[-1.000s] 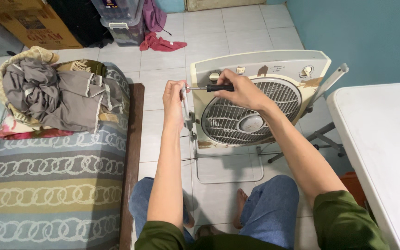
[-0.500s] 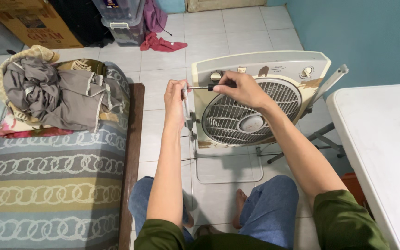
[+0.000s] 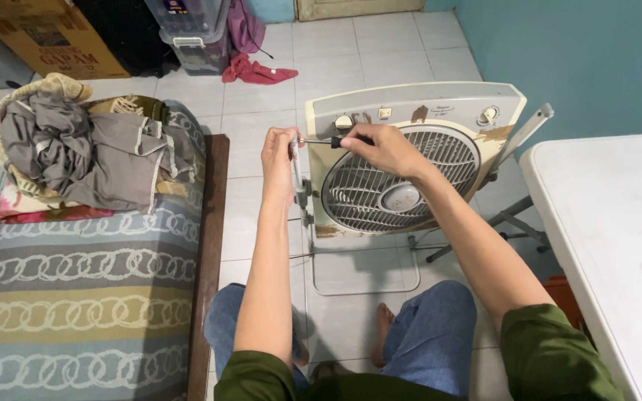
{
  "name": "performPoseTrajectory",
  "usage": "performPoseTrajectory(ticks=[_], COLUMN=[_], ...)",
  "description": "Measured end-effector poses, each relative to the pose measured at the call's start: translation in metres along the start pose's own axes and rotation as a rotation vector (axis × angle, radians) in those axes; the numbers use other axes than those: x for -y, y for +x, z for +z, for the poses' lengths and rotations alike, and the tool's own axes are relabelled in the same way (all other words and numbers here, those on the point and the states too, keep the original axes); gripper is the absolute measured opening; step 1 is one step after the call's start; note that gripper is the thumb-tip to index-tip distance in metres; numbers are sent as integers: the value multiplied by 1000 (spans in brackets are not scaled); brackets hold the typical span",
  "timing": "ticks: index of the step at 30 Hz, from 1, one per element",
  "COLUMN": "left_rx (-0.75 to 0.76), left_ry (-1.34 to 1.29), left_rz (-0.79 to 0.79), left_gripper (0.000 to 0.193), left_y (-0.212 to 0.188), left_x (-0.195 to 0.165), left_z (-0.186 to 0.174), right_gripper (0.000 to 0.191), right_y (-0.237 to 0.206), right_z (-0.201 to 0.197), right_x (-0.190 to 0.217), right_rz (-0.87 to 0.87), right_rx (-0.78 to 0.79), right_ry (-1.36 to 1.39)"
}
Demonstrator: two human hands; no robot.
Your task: The person uses a screwdriver to remove screws from the back of an electric fan, then reattaches a metal bracket to the fan's rear housing and tightens the screws.
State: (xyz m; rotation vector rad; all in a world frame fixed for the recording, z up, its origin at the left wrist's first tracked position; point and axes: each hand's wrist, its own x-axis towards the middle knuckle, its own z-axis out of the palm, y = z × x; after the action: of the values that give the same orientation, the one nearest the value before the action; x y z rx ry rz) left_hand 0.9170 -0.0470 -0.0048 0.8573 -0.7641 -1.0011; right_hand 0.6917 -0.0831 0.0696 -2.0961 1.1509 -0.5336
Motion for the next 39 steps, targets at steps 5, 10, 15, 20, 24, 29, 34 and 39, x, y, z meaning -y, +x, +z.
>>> performPoseTrajectory(ticks=[5, 10, 15, 20, 24, 29, 34, 39], left_rx=[-12, -6, 6, 10, 4, 15, 11, 9], left_ry=[-8, -34, -24, -36, -13, -27, -40, -33], left_rz=[-15, -11, -5, 5, 10, 17, 26, 2], left_gripper=[15, 15, 15, 16, 15, 15, 15, 15], left_y=[0, 0, 1, 2, 2, 2, 0, 1], left_x=[2, 3, 4, 5, 5, 4, 4, 3], left_z=[0, -1, 0, -2, -4, -3, -3, -1], right_gripper=[32, 31, 26, 37, 29, 33, 31, 32], right_y=[-1, 1, 1, 2, 4, 2, 4, 5], right_z=[3, 1, 2, -1, -4, -3, -3, 0], right_x=[-1, -3, -2, -3, 1, 5, 4, 2], right_rz=[-302, -223, 34, -360, -37, -235, -218, 0], right_rx=[-101, -87, -1, -98, -15, -69, -34, 58], right_ry=[120, 50, 36, 97, -37, -14, 25, -22])
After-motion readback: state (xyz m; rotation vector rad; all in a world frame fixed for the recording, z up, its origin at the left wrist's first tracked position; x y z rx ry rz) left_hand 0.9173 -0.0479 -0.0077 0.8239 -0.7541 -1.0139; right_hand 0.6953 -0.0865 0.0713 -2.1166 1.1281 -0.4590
